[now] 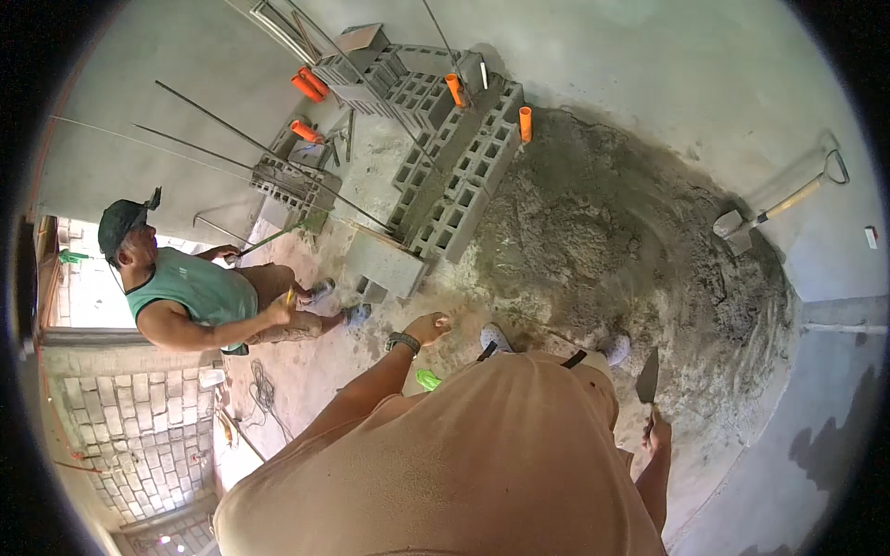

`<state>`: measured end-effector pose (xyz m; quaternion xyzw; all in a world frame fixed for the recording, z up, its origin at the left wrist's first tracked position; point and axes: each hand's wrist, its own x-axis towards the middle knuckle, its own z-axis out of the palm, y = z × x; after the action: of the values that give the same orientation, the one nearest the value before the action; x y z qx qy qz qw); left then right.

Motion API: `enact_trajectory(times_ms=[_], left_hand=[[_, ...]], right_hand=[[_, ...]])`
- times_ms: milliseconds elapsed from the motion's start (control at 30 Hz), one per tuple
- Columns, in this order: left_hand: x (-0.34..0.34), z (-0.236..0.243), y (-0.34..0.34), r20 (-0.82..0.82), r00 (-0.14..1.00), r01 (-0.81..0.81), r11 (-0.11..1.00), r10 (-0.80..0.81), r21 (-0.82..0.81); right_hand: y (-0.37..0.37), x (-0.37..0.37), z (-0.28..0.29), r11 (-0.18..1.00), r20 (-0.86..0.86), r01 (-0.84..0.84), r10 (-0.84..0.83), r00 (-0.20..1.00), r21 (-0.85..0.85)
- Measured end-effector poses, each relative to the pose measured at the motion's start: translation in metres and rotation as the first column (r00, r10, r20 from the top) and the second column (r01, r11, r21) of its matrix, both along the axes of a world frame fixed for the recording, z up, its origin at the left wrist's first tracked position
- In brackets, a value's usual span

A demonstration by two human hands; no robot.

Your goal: The person mixes and spreads wet concrete on the floor using a shovel, then smoothes it using a trowel.

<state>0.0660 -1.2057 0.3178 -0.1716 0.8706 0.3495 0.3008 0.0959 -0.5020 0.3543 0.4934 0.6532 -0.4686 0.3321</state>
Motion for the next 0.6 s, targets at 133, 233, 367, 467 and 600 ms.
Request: enact_trajectory(times_ms=[133, 233, 367, 467, 600], left_hand=[[-0.001, -0.004, 0.061, 0.003, 0.996, -0.087, 0.97, 0.088, 0.228], [0.007, -0.047, 0.083, 0.011, 0.998, 0.065, 0.993, -0.067, 0.095], [-0.015, 0.009, 0.194, 0.168, 0.985, 0.057, 0.996, -0.044, -0.071], [-0.079, 0.038, 0.259, 0.211, 0.964, 0.174, 0.984, -0.163, -0.035], [-0.159, 0.048, 0.342, -0.011, 0.999, 0.054, 0.998, -0.054, 0.033]], right_hand=[[0.145, 0.051, -0.052, 0.954, -0.173, -0.093, 0.044, 0.984, -0.284], [0.202, 0.077, -0.064, 0.926, -0.059, 0.11, -0.141, 0.988, -0.361], [0.309, 0.038, -0.1, 0.997, -0.027, 0.079, -0.08, 0.996, -0.002], [0.34, -0.006, -0.061, 0.952, -0.026, 0.303, -0.304, 0.952, -0.031], [0.365, -0.082, -0.025, 0.98, -0.042, 0.197, -0.198, 0.979, -0.043]])
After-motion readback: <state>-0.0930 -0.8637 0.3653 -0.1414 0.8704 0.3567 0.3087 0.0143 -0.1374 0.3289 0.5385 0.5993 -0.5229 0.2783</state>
